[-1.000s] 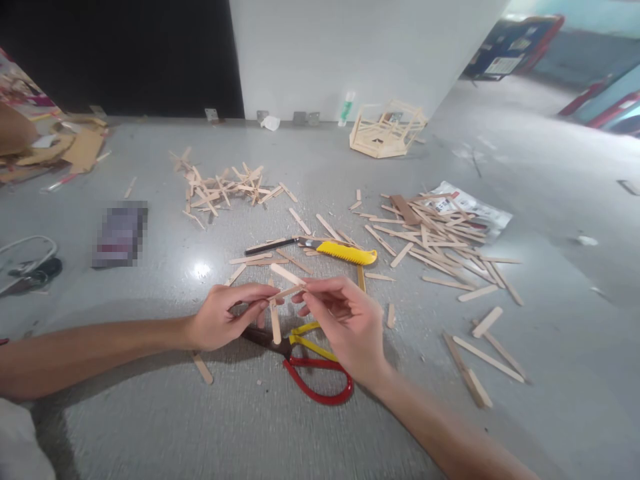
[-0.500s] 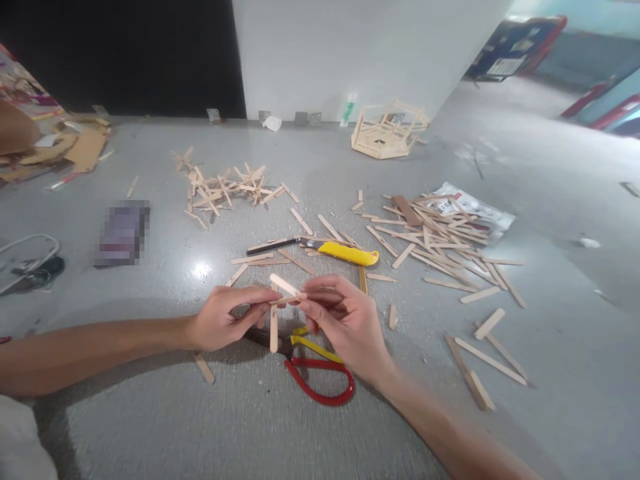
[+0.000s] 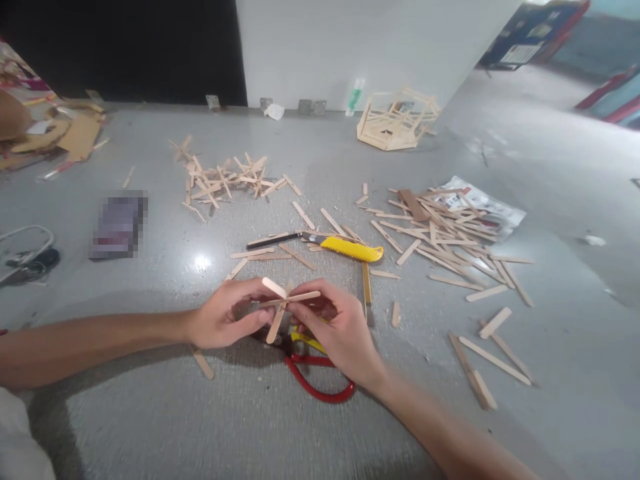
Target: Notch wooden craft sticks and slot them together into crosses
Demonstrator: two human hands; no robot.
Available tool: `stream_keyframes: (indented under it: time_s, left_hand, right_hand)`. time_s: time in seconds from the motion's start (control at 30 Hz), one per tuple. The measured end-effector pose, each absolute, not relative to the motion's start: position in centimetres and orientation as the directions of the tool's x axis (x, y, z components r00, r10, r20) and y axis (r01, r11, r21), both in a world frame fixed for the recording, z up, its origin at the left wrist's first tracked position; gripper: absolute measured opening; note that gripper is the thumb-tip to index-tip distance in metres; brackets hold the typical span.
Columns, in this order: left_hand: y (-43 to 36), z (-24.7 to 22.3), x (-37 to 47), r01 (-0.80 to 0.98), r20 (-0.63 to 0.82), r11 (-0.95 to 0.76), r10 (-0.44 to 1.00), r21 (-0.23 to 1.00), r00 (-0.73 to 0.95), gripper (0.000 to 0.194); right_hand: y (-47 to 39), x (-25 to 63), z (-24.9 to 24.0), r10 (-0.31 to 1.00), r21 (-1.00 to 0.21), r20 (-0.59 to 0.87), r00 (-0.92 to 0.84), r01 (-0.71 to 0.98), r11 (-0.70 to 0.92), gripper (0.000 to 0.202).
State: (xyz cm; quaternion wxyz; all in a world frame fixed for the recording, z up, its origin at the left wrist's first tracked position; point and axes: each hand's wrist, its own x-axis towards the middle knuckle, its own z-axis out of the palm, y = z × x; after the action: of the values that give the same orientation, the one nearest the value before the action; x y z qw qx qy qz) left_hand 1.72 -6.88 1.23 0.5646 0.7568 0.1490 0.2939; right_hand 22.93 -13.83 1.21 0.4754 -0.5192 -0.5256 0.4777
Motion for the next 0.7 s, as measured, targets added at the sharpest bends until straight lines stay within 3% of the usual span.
stream_keyframes:
  time_s: [0.1,0.17,0.3,0.43,0.7]
  left_hand:
    - [-6.89,1.15,1.83,-0.159,0.206,-0.134,0.535,0.978,0.819,0.055]
    - [-7.13,0.98,1.95,-0.127,0.134,-0.053,0.578,0.990,0.805,0.065]
    - [-7.50,0.84,2.07,-0.142,0.082,0.045,0.629,0.989,0.773,0.052]
    - [-7.33,1.04,2.05,-0.175,0.107,0.071,0.553,0.982,0.826,0.065]
    - [-7.50,1.09,2.18,-0.114,0.056,0.052,0.628,0.992,0.776,0.055]
  right_hand:
    - [-13.84,22.93,1.25,1.000,-0.994,0.026,0.015,0.103,0.024,0.011]
    - [-13.91,22.90,1.30,1.000,-0.994,0.028,0.007,0.105,0.027,0.011]
    - [-14.05,22.85,1.32,0.999,-0.995,0.022,-0.029,0.093,0.025,0.011]
    - [-14.09,22.92,1.25,1.000,-0.996,0.006,-0.023,0.086,0.008,0.010]
    - [-14.07,23.01,0.96,0.997,-0.997,0.044,-0.057,0.066,0.048,0.009]
